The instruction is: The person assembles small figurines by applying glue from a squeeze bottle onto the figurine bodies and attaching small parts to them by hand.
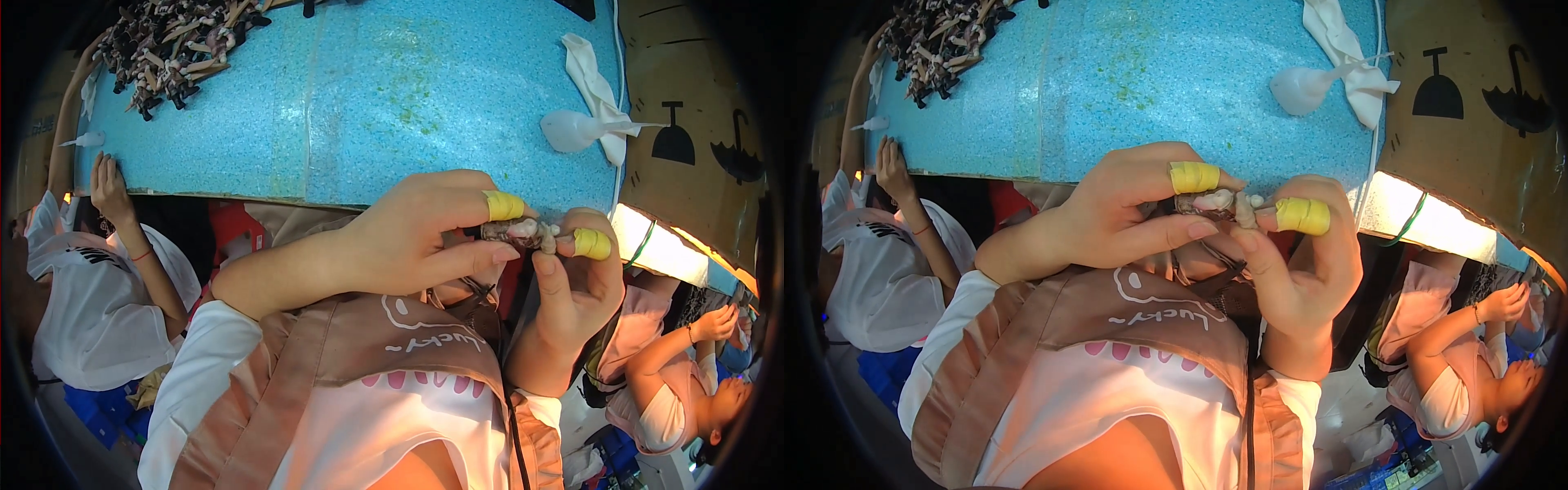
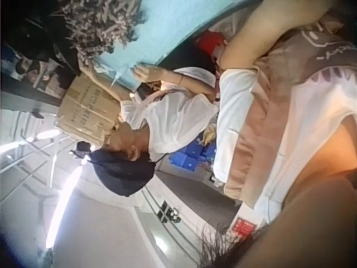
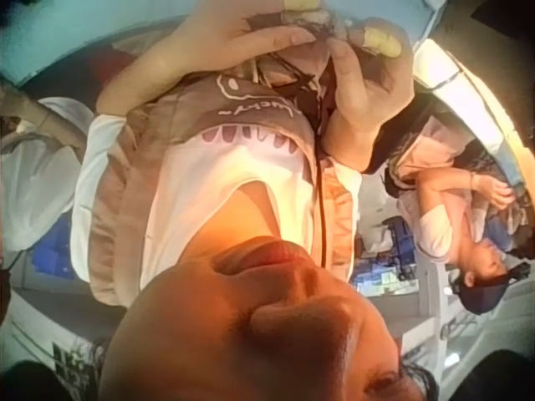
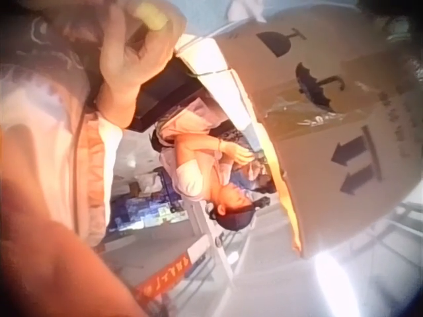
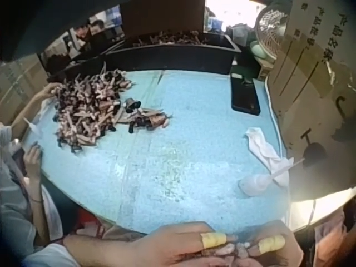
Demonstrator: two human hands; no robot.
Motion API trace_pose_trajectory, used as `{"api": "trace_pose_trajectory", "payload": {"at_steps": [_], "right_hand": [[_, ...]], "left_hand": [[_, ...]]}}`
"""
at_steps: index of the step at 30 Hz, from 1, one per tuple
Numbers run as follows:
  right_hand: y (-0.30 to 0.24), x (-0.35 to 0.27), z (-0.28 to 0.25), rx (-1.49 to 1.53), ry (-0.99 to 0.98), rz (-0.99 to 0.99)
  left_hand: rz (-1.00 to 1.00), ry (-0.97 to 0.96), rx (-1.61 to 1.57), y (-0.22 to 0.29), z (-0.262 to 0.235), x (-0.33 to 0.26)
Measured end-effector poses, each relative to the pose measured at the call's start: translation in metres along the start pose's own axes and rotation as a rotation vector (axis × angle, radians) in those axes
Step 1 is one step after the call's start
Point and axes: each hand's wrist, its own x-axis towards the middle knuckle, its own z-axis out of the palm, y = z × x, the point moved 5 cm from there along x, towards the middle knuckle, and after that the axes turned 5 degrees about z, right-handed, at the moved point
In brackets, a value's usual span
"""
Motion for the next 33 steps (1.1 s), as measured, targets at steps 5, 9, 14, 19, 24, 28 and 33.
{"api": "trace_pose_trajectory", "payload": {"at_steps": [5, 9, 14, 19, 24, 28, 33], "right_hand": [[-0.019, -0.001, 0.004, -0.428, -0.012, -0.305], [-0.019, 0.001, 0.007, -0.481, -0.025, -0.380], [-0.029, -0.009, 0.017, -0.704, 0.018, -0.583], [-0.027, -0.016, 0.017, -0.731, 0.061, -0.609], [-0.030, -0.015, 0.018, -0.793, 0.057, -0.570], [-0.023, -0.007, 0.012, -0.511, -0.021, -0.388], [-0.023, 0.002, 0.015, -0.473, -0.061, -0.285]], "left_hand": [[-0.030, -0.017, -0.009, 0.000, 0.001, 0.001], [-0.009, -0.018, -0.031, 0.000, -0.001, 0.002], [0.000, -0.032, -0.140, 0.009, -0.007, 0.003], [0.096, -0.003, -0.057, 0.009, -0.003, 0.001], [0.125, 0.025, -0.089, 0.007, -0.002, 0.002], [0.151, 0.059, 0.010, 0.008, -0.008, 0.004], [0.220, 0.107, 0.126, 0.009, -0.005, 0.004]]}}
